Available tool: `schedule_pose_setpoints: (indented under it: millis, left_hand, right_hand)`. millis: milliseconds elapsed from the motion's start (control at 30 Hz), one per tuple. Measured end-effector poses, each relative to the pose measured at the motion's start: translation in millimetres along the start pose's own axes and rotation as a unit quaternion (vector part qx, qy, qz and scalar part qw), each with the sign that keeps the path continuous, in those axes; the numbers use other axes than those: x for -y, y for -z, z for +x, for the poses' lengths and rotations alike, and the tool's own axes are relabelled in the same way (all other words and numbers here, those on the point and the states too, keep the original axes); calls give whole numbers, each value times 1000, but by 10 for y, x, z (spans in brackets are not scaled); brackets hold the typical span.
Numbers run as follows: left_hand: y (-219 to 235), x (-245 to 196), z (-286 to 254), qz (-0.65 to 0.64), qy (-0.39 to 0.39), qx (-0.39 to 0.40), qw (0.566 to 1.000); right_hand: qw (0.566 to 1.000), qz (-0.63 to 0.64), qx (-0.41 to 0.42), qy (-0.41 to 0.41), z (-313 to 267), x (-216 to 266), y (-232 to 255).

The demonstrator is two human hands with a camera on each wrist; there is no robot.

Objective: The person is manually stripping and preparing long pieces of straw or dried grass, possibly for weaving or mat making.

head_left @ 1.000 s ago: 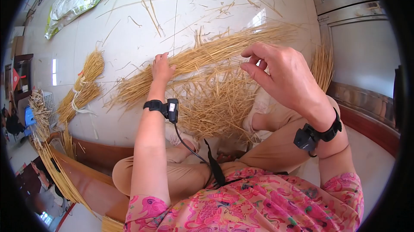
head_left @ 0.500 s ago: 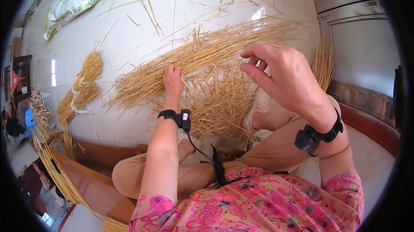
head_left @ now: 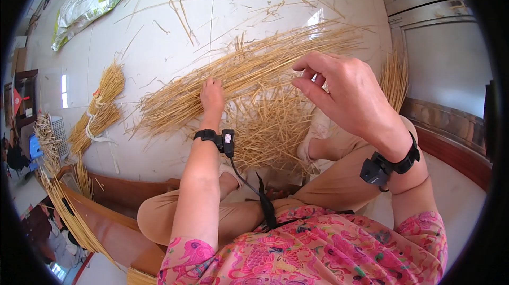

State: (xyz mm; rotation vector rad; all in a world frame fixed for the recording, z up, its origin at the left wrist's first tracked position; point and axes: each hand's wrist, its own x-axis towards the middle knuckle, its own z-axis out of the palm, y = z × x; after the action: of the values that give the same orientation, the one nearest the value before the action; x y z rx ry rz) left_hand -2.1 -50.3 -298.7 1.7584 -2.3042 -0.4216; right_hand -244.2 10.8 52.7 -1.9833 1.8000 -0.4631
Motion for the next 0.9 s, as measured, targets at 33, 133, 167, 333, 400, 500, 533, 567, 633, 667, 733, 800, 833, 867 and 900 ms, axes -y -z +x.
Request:
schedule_pose_setpoints:
  millis: [33, 133, 167, 333, 400, 500, 533, 567, 633, 667, 733, 800, 833, 867, 900]
  left_hand:
    - [42, 4, -9, -23, -12, 3, 1000]
    - [231, 33, 43, -58, -79, 10, 995]
    - [316, 55, 80, -64, -106, 11, 992]
    - [778, 84, 169, -105, -163, 42, 980]
    - [967, 23, 184, -104, -181, 33, 977]
    - [1172, -87, 139, -84, -172, 4, 982]
    - [1230, -127, 129, -78, -156, -6, 985]
    - [1281, -162, 121, -72, -140, -16, 987]
    - [1390, -218, 88, -45, -169, -57, 983]
    - [1475, -273, 73, -32, -184, -76, 980]
    - [1674, -369, 72, 5, -217, -111, 970]
    - [1954, -519, 63, 57, -256, -128, 956]
    - [2109, -610, 45, 89, -279, -129, 947]
    - [2254, -706, 28, 121, -302, -131, 937]
    - [2412, -811, -13, 133, -296, -133, 937]
  right_hand:
    - [1000, 0, -1, -1, 9, -15, -6]
    - [1000, 0, -2, 0, 14, -42, 2]
    - [1000, -1, -3, 1, 19, -50, 8]
    - [1000, 4, -13, 9, 42, -98, -11]
    - [1000, 4, -25, 11, 53, -150, -37]
    - [999, -5, -40, 8, 61, -187, -56]
    - [999, -10, -40, 4, 64, -193, -52]
    - [999, -16, -40, 0, 67, -208, -53]
    - [999, -26, -40, -3, 73, -252, -74]
    - [999, -30, -39, -5, 71, -274, -73]
    - [998, -29, -46, -12, 63, -302, -36]
    - [998, -33, -40, -24, 64, -312, -5]
    - [998, -41, -34, -32, 62, -312, 19]
    - [998, -49, -27, -40, 62, -319, 35]
    - [998, -46, -29, -37, 51, -324, 40]
